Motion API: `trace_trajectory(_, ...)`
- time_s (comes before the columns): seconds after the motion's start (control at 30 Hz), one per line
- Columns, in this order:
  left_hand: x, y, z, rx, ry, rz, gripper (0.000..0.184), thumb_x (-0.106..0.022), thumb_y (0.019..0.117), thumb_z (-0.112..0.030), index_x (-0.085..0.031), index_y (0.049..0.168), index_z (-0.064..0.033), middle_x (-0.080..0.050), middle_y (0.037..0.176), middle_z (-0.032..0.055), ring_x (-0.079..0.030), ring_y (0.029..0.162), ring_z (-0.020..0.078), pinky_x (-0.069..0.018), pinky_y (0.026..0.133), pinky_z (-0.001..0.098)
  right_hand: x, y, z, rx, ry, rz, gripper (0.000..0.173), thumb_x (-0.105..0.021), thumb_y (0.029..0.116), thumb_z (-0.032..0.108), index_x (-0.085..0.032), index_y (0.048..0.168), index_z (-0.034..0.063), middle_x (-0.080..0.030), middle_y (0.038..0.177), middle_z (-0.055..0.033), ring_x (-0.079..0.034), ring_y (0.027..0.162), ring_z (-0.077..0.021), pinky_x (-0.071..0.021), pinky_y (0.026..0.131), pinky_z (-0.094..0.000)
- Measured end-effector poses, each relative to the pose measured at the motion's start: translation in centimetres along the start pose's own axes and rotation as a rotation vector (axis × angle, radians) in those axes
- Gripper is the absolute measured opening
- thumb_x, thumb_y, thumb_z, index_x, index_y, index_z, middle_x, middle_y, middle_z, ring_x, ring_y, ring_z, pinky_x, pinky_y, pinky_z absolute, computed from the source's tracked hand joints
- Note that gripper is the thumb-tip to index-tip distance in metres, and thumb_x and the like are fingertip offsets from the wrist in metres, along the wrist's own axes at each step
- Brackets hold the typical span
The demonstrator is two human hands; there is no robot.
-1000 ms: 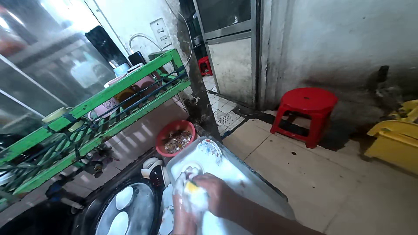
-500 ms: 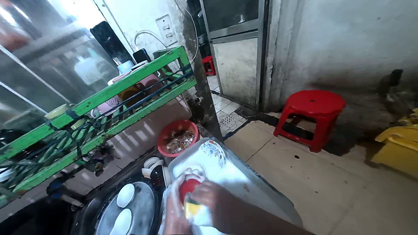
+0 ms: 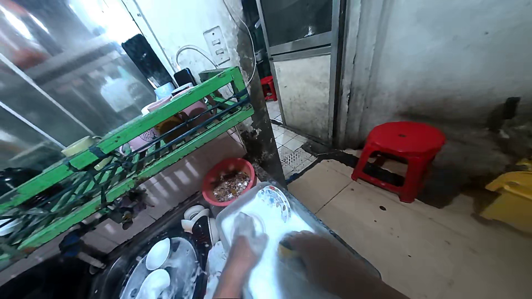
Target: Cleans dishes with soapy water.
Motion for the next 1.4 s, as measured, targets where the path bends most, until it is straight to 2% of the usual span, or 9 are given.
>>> trace_trajectory(0.07,-4.7,1.8,0.1,0.069,0.276,0.219,0.08,-0.055,0.098,-0.057,-0.039,0.154,-0.0017,-0.045,0.154,0.0202,-0.047,0.141,0.033,-0.041,0.114,0.0514,-0.1,-0.2,0.2,-0.033,-0.01,0.055,0.058,-0.07,0.0912,0.021,-0.053,0.145,0.0074,-0.059,0.139,-0.0206,-0.057,0.129,-0.0408,-0.0442,0.107,-0.0612)
trace_trajectory(0.27,-6.3,1.5,-0.5,-0.018,0.307,0.283,0.041,-0.05,0.1054,-0.022,-0.059,0.133,0.0076,-0.058,0.139,0.0269,-0.053,0.134,0.0389,-0.0396,0.114,0.0527,0.2,-0.5,0.4,-0.044,0.046,0.055,0.051,-0.066,0.0946,0.021,-0.055,0.142,0.007,-0.061,0.137,-0.019,-0.058,0.128,-0.0385,-0.0463,0.106,-0.0579)
trace_trajectory(0.5,-0.8,-2.4,2.1,0.227,-1.375,-0.289,0.026,-0.049,0.106,-0.016,-0.057,0.125,0.0002,-0.068,0.101,0.0145,-0.069,0.088,0.0215,-0.0593,0.076,0.0419,3.7,-1.7,-0.8,-0.177,0.638,-0.292,0.063,-0.075,0.0863,0.026,-0.056,0.142,0.0041,-0.068,0.125,-0.022,-0.066,0.116,-0.0355,-0.0504,0.102,-0.0562)
trace_trajectory(0.63,-1.4,-8.6,-2.8,0.026,-1.152,-0.071,0.038,-0.043,0.094,0.01,-0.04,0.132,0.0058,-0.061,0.096,0.0021,-0.063,0.082,0.002,-0.0553,0.076,0.0215,6.5,-1.9,5.5,0.118,0.6,-0.485,0.081,-0.078,0.0812,0.032,-0.049,0.147,-0.0052,-0.055,0.147,-0.0239,-0.054,0.136,-0.0356,-0.0425,0.114,-0.0511)
trace_trajectory(0.73,-1.1,-10.3,-4.1,-0.076,-0.941,-0.076,0.05,-0.05,0.0892,0.014,-0.038,0.137,0.0177,-0.062,0.112,0.0122,-0.061,0.098,0.0013,-0.0516,0.09,0.0193,6.9,1.6,3.9,-0.154,0.75,-0.255,0.063,-0.069,0.0889,0.011,-0.048,0.146,-0.0018,-0.061,0.132,-0.0269,-0.061,0.122,-0.0373,-0.0471,0.105,-0.0532)
trace_trajectory(0.83,-0.4,-10.8,-4.1,-0.121,-0.854,-0.097,0.047,-0.054,0.0879,0.014,-0.043,0.133,0.0204,-0.063,0.11,0.0135,-0.061,0.098,0.0006,-0.0512,0.091,0.0198,6.3,3.9,2.5,-0.341,0.89,-0.053,0.051,-0.056,0.1018,0.013,-0.045,0.15,0.0037,-0.057,0.138,-0.0259,-0.057,0.127,-0.0359,-0.0433,0.108,-0.0531)
trace_trajectory(1.0,0.7,-10.1,-0.7,-0.018,-0.918,-0.16,0.036,-0.056,0.0896,0.008,-0.05,0.125,0.0113,-0.064,0.099,0.0071,-0.063,0.088,0.0044,-0.0544,0.081,0.0232,6.3,-1.3,9.7,0.143,0.489,-0.473,0.075,-0.082,0.0802,0.029,-0.055,0.141,-0.007,-0.063,0.136,-0.0252,-0.062,0.127,-0.0371,-0.0491,0.108,-0.0517)
trace_trajectory(1.17,1.0,-11.8,-1.1,-0.083,-1.017,-0.165,0.027,-0.051,0.0866,0.012,-0.055,0.113,0.0081,-0.066,0.091,-0.003,-0.063,0.086,-0.0022,-0.0538,0.081,0.0188,5.6,2.9,3.7,-0.223,0.963,-0.071,0.06,-0.064,0.0949,0.005,-0.043,0.151,0.005,-0.06,0.133,-0.0229,-0.061,0.12,-0.0303,-0.0493,0.102,-0.0485)
trace_trajectory(1.4,0.4,-8.5,-1.0,0.111,-1.835,-0.33,0.037,-0.029,0.1096,-0.028,-0.061,0.11,-0.0092,-0.072,0.091,0.0091,-0.073,0.083,0.0215,-0.0621,0.071,0.0424,6.6,-2.2,7.8,0.182,0.639,-0.773,0.061,-0.078,0.0803,0.02,-0.061,0.131,-0.0099,-0.071,0.12,-0.0216,-0.07,0.111,-0.0272,-0.0554,0.099,-0.0426)
Point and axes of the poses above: each hand's wrist, its own y-axis towards the middle knuckle, its own x-axis out of the back of the hand, z = x × y, the point moved 9 cm from there along y, towards the middle knuckle
